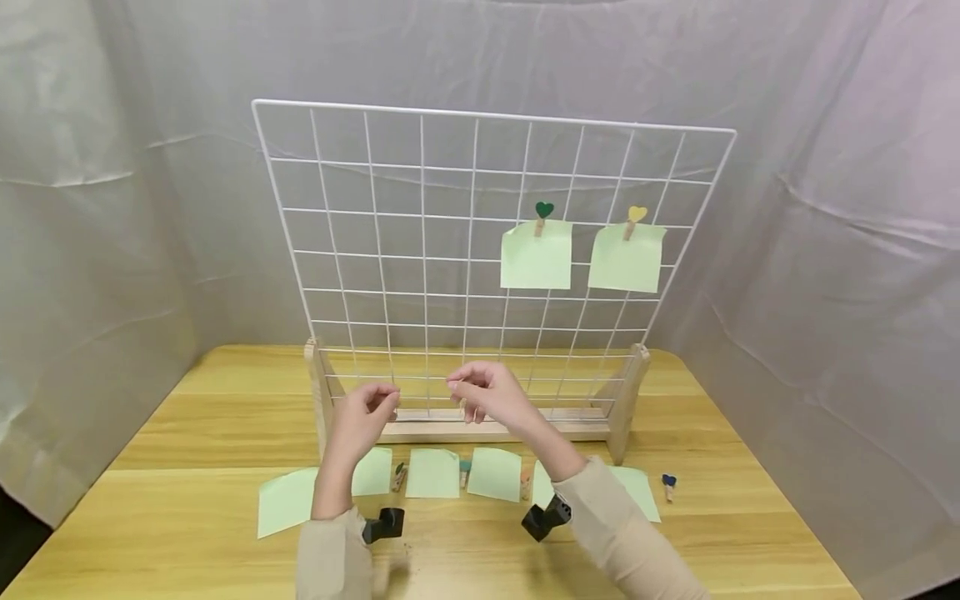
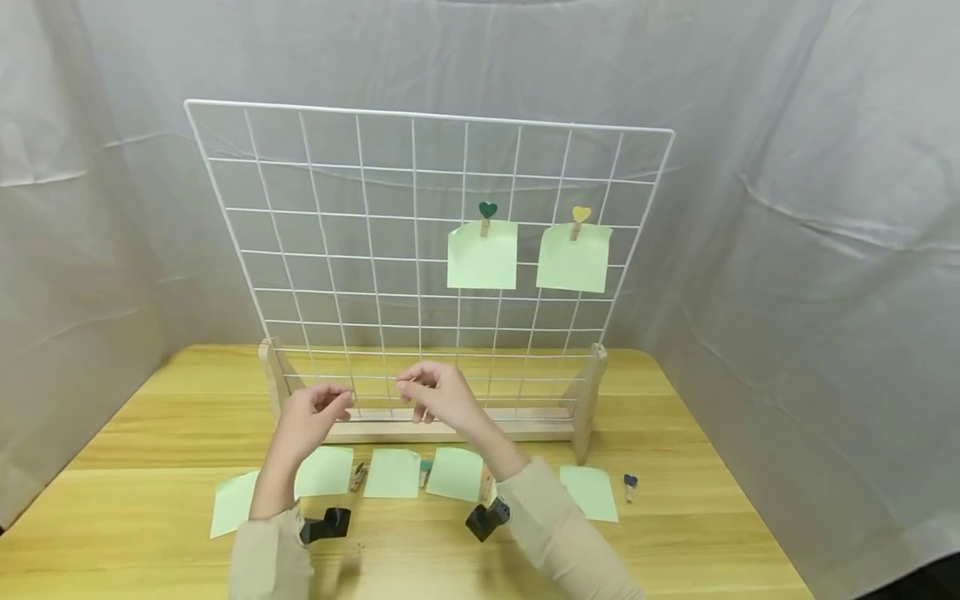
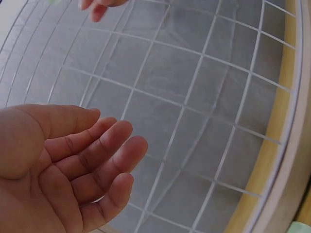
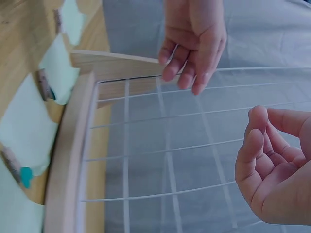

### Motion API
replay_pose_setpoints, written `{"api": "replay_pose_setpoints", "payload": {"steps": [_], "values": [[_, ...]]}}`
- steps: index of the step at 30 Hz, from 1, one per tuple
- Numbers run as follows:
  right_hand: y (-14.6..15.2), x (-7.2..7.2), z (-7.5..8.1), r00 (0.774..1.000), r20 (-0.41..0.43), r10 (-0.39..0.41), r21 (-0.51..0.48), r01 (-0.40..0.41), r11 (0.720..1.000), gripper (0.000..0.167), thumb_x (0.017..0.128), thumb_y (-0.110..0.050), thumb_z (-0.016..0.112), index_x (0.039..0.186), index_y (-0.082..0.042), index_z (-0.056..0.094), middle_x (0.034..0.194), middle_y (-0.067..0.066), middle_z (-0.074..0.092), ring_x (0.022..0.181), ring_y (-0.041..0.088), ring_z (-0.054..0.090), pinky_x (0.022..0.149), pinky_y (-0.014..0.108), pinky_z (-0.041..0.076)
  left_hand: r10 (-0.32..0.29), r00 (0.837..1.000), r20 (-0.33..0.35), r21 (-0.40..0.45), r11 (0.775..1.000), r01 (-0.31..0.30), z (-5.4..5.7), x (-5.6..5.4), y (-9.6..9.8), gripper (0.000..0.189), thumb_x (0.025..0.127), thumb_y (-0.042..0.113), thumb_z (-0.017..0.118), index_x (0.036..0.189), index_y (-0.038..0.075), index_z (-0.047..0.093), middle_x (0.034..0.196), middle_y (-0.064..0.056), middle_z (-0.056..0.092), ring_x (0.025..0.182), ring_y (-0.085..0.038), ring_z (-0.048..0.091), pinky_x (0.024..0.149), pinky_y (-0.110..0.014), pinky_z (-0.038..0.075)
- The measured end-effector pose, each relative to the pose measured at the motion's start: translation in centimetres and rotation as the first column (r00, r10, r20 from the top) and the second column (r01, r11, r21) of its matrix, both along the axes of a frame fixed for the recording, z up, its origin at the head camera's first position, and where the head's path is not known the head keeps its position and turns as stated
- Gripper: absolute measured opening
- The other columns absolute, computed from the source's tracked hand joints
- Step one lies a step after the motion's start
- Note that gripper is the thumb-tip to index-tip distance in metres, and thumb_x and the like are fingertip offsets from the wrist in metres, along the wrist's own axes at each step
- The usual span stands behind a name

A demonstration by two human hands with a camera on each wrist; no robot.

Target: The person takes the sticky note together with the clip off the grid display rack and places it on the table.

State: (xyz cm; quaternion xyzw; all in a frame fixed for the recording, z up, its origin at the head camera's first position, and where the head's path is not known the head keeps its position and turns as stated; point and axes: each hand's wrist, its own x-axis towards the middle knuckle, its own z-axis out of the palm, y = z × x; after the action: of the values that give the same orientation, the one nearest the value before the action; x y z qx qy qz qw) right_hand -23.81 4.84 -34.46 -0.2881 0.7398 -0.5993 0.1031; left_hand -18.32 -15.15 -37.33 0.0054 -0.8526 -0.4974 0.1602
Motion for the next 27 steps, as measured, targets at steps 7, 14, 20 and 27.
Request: {"api": "replay_pose_setpoints", "payload": {"steps": [7,14,20,27], "values": [[0.7,0.0,1.9,0.999,-0.041,-0.002,-0.055,-0.001,0.998,0.017,0.087,-0.007,0.056,0.096,0.007,0.060,0.074,0.017,0.060,0.046,0.013,0.052,0.042,0.021,0.042,-0.024,0.999,-0.046,-0.018,1.000,0.023,1.2,-0.4,0.4,0.014,0.087,0.010,0.056,0.094,0.000,0.064,0.072,-0.004,0.060,0.065,-0.019,0.058,0.055,-0.028,0.043],[1.6,0.0,3.3,0.996,-0.070,-0.046,-0.080,0.041,0.996,0.015,0.087,-0.006,0.056,0.094,0.006,0.061,0.074,0.018,0.059,0.048,0.015,0.051,0.044,0.023,0.044,-0.068,0.995,-0.066,-0.003,0.998,0.068,2.2,-0.8,1.0,0.016,0.088,0.011,0.055,0.096,0.000,0.063,0.076,-0.006,0.061,0.069,-0.023,0.060,0.057,-0.029,0.044],[2.3,0.3,4.7,0.991,-0.133,-0.033,-0.076,0.023,0.997,0.014,0.087,-0.005,0.056,0.094,0.006,0.061,0.073,0.019,0.059,0.047,0.016,0.053,0.044,0.025,0.044,-0.093,0.991,-0.099,-0.028,0.995,0.091,3.1,-1.4,1.8,0.015,0.087,0.011,0.056,0.096,0.000,0.064,0.077,-0.006,0.062,0.068,-0.022,0.060,0.057,-0.029,0.045],[3.1,0.4,6.6,0.982,-0.181,-0.046,-0.056,0.036,0.998,0.014,0.086,-0.006,0.057,0.093,0.006,0.061,0.071,0.015,0.059,0.047,0.018,0.052,0.045,0.024,0.044,-0.110,0.987,-0.119,-0.053,0.993,0.104,4.6,-1.8,2.6,0.015,0.087,0.012,0.056,0.095,0.003,0.064,0.076,-0.005,0.062,0.065,-0.016,0.058,0.056,-0.029,0.044]]}}
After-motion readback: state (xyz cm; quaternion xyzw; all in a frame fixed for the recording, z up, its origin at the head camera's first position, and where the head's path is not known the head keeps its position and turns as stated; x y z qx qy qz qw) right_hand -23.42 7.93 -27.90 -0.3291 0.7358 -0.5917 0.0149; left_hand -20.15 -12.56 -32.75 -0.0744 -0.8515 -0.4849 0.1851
